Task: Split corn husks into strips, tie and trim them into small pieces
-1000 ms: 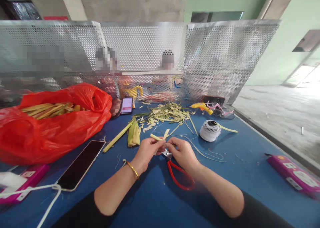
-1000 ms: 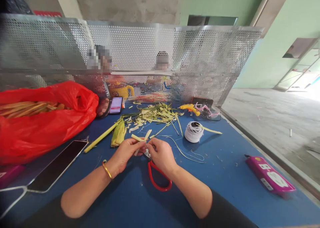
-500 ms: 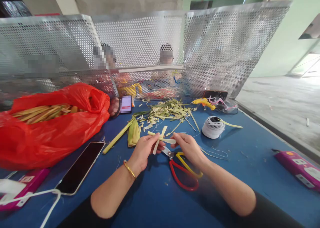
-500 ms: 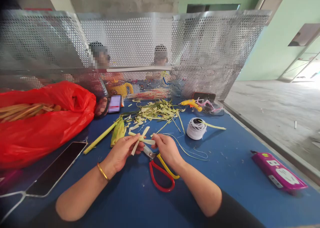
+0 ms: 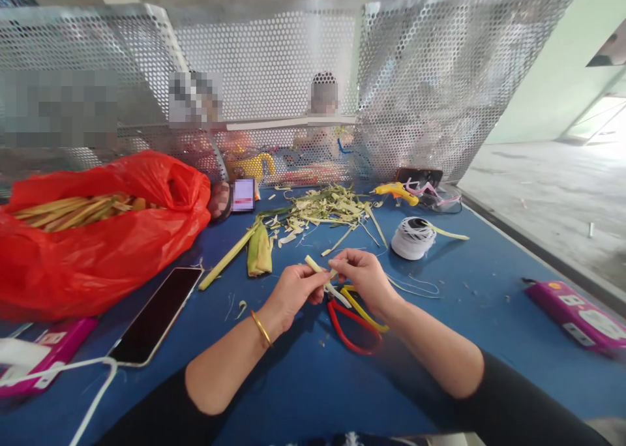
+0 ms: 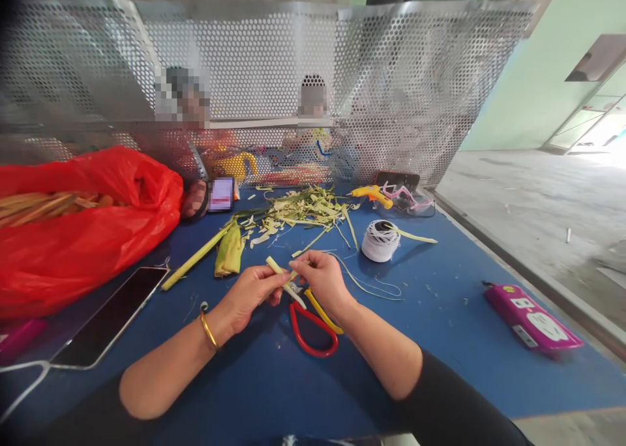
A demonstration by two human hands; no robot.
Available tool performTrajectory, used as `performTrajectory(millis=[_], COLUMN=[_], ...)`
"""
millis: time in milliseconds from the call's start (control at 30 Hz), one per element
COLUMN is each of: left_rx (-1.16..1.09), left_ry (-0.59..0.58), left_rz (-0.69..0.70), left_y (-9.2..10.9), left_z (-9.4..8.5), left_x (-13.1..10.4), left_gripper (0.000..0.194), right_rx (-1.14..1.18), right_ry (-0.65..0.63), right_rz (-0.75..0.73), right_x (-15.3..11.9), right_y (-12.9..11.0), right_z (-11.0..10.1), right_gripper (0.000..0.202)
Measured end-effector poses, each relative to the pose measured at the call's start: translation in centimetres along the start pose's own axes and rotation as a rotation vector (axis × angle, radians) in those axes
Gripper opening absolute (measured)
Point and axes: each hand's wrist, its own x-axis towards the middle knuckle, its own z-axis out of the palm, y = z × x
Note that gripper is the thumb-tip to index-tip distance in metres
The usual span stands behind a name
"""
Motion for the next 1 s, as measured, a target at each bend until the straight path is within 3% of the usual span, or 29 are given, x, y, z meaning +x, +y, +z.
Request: performTrajectory(millis=[200,333,433,567,1000], left_rx=[0.059,0.106,0.141,0.180,0.153], left_ry=[-0.040,-0.148,-0.216,-0.238,-0.167], left_rz=[-0.023,-0.058,-0.063,-0.051,0.002], left_y=[0.0,0.1,0.2,0.0,0.6], left_z=[-0.3,0.0,0.1,0.2,0.0], left_x=[0.0,-0.4,-0.6,-0.5,-0.8], left_gripper=[0.031,0.040,0.046,0.035,0.032], right_rx=[-0.084,-0.191,-0.180,-0.083,-0.027], right_ry=[-0.015,-0.069,-0.181,-0.225,-0.074], right_rz=[-0.029,-0.073,-0.010,0.055,-0.089], right_x=[0.5,0.7,0.3,-0.3,0.0], right_y=[-0.1,-0.4,-0.5,-0.8,-0.2], right_z=[-0.4,-0.8,-0.8,-0.5,-0.4], right_gripper=[0.025,0.030,0.030,0.026,0.027])
